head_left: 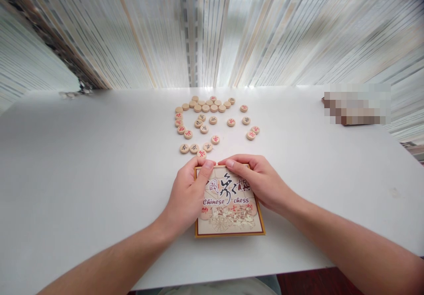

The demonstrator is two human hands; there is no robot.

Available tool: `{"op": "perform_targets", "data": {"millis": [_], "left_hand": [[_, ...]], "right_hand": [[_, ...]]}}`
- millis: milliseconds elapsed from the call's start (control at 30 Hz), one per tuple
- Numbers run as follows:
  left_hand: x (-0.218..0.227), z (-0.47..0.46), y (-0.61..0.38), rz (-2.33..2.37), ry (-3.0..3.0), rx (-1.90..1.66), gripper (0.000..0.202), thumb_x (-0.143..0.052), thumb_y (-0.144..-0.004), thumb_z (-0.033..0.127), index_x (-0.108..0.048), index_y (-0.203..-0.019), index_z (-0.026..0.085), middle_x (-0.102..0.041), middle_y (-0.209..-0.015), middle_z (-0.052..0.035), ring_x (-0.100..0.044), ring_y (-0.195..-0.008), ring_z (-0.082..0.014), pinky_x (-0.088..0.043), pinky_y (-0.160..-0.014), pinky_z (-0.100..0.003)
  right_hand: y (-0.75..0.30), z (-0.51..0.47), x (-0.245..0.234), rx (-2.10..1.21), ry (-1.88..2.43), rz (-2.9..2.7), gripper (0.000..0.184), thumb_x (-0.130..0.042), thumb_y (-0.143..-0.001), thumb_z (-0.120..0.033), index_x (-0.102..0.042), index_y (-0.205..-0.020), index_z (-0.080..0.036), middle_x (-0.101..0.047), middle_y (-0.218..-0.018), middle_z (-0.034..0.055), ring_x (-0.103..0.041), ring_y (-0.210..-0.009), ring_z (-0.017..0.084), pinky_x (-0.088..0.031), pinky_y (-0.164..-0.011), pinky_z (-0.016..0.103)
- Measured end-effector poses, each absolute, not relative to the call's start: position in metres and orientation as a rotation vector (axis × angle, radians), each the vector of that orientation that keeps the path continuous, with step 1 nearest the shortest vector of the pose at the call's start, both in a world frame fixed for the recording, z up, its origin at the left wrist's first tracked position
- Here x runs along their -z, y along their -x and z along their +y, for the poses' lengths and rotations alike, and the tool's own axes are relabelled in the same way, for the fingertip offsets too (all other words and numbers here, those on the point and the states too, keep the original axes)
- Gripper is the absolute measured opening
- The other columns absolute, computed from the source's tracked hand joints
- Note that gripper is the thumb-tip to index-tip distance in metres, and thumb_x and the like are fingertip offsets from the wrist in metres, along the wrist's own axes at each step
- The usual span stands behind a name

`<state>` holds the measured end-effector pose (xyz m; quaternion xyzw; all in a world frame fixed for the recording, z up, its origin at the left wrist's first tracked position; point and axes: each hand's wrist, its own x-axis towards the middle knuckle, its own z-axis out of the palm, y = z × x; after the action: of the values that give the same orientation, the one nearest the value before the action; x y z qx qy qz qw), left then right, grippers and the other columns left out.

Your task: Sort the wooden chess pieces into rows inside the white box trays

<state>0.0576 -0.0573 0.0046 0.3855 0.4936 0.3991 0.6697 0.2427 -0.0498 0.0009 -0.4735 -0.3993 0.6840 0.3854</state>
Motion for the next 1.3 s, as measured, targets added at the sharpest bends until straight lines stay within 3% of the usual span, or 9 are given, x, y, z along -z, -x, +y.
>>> {"op": "perform_targets", "data": {"millis": [333, 567, 767, 867, 1033, 1300], "left_hand": [[0.001, -0.056, -0.053, 1.048, -0.849, -0.903, 0.032, -0.069, -0.101, 0.051, -0.06, -0.117, 0.024, -0.079, -0.101, -0.0044, -0.078, -0.091, -0.0229, -0.06, -0.077, -0.033], [0.003, -0.057, -0.053, 1.111, -0.83, -0.982, 0.033, -0.066, -0.103, 0.05, -0.058, -0.123, 0.025, -0.078, -0.111, -0.0068, -0.078, -0.096, -0.0231, -0.062, -0.085, -0.036], [-0.005, -0.06, -0.052, 1.002, -0.765, -0.908, 0.048, -0.071, -0.101, 0.047, -0.051, -0.142, 0.033, -0.075, -0.125, -0.0079, -0.078, -0.101, -0.0246, -0.063, -0.087, -0.038], [-0.006, -0.06, -0.052, 0.995, -0.784, -0.911, 0.047, -0.073, -0.1, 0.046, -0.05, -0.138, 0.031, -0.075, -0.122, -0.0076, -0.078, -0.105, -0.0265, -0.064, -0.085, -0.038], [-0.006, -0.057, -0.051, 1.021, -0.775, -0.954, 0.041, -0.072, -0.1, 0.044, -0.05, -0.131, 0.031, -0.073, -0.125, -0.0073, -0.078, -0.107, -0.0273, -0.065, -0.083, -0.038], [-0.01, -0.057, -0.049, 0.967, -0.757, -0.901, 0.062, -0.078, -0.097, 0.041, -0.042, -0.147, 0.035, -0.069, -0.14, -0.01, -0.077, -0.113, -0.0278, -0.066, -0.088, -0.038]], "right_hand": [[-0.241, -0.047, -0.009, -1.722, 1.272, -0.885, 0.042, -0.086, -0.085, -0.056, -0.076, -0.101, -0.019, -0.079, -0.084, 0.0068, -0.075, -0.073, 0.022, -0.06, -0.066, 0.035], [-0.239, -0.052, -0.009, -1.741, 1.251, -0.891, 0.057, -0.087, -0.084, -0.057, -0.063, -0.125, -0.025, -0.078, -0.092, 0.0043, -0.076, -0.082, 0.024, -0.062, -0.072, 0.038], [-0.239, -0.051, -0.006, -1.651, 1.237, -0.914, 0.049, -0.087, -0.084, -0.056, -0.065, -0.112, -0.023, -0.073, -0.083, 0.0013, -0.071, -0.075, 0.021, -0.059, -0.066, 0.033], [-0.239, -0.051, -0.008, -1.702, 1.238, -0.867, 0.05, -0.087, -0.084, -0.056, -0.063, -0.114, -0.024, -0.074, -0.086, 0.002, -0.073, -0.077, 0.022, -0.06, -0.068, 0.035], [-0.238, -0.053, -0.009, -1.755, 1.175, -0.839, 0.062, -0.088, -0.085, -0.051, -0.056, -0.133, -0.029, -0.078, -0.11, 0.0069, -0.078, -0.091, 0.026, -0.063, -0.077, 0.039], [-0.236, -0.054, -0.01, -1.701, 1.177, -0.825, 0.057, -0.087, -0.085, -0.051, -0.057, -0.128, -0.028, -0.078, -0.105, 0.0052, -0.078, -0.081, 0.024, -0.061, -0.068, 0.036]]}}
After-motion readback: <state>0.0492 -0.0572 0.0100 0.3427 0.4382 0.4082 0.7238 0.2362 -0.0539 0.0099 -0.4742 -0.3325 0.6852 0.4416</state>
